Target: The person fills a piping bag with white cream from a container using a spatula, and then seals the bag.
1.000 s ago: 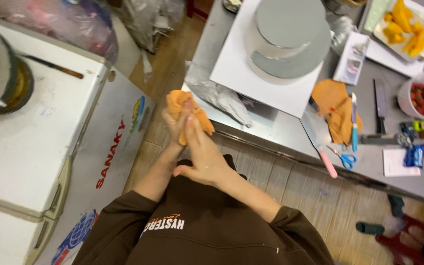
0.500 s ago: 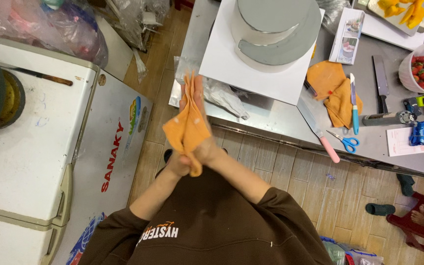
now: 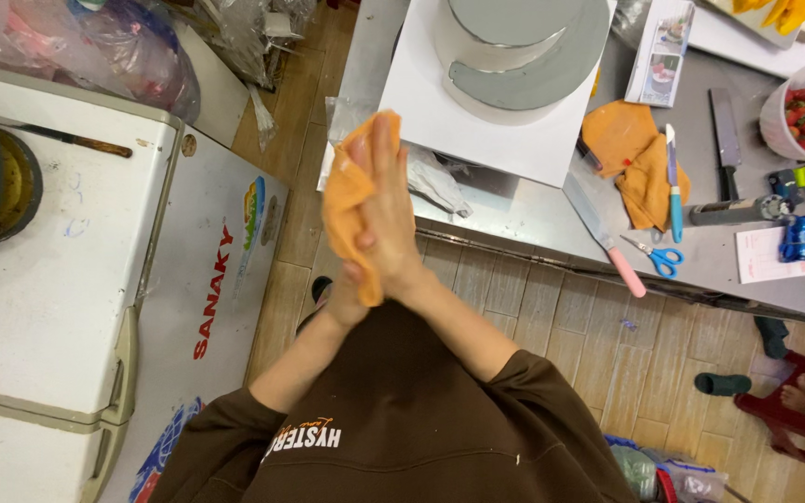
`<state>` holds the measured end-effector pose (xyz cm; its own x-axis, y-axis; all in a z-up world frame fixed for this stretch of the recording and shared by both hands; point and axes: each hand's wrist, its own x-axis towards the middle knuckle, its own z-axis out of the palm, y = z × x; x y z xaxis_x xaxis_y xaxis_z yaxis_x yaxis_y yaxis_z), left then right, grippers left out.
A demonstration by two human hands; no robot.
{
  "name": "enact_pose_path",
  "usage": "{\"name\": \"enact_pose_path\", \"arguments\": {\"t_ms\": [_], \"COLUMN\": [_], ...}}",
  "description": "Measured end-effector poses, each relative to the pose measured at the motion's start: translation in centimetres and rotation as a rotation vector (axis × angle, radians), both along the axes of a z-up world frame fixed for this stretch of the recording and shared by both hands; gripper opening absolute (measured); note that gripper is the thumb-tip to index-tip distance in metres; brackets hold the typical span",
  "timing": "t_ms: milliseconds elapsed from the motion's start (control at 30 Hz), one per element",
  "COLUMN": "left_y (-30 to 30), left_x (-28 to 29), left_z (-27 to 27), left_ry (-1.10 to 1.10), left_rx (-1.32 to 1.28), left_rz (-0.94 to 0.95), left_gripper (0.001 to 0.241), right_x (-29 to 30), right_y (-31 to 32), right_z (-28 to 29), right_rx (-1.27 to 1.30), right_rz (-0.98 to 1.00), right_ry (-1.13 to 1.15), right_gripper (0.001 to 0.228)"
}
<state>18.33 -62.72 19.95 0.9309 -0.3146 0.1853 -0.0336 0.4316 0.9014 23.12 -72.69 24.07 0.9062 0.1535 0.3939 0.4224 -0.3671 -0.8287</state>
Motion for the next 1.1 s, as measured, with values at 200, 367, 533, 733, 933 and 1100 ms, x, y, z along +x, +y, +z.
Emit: {"name": "enact_pose_path", "arguments": {"t_ms": [200,367,533,733,933,1100], "left_y": [4.0,5.4,1.0,-3.6,-0.4,0.4], "left_x": [3.6,3.6,3.2,0.0,6.8,13.9], "left_z": [0.0,-3.4,-1.6,-7.4,-16.2,-15.2], "left_ry": [0.368,-0.134,-0.789,-0.702,-0.489,-0.731], "left_rx": [-0.226,-0.175,0.977,0.938,1.208,1.209], "left_rz": [0.302,0.177,0.207,-0.224,0.108,0.454], "left_gripper": [0.057,0.055,0.092,0.057,0.006,0.023], "right_x": [-5.4,-5.8,-7.7,-10.7,-7.2,-5.0], "right_y": [-0.7,-4.8,-6.8,-13.7,-25.7,-21.1], "right_z": [-1.4,-5.8,-10.9,-19.1,-18.5,-18.4], "right_rx": [-0.057,0.626,1.712,1.187,0.923,-0.133], "right_rz": [0.408,0.551,0.583,-0.327,-0.540,-0.558], "right_ry": [0.119,0.804,0.885,0.941,0.637,0.940], "right_gripper": [0.091,0.071,0.066,0.055,0.071,0.093]}}
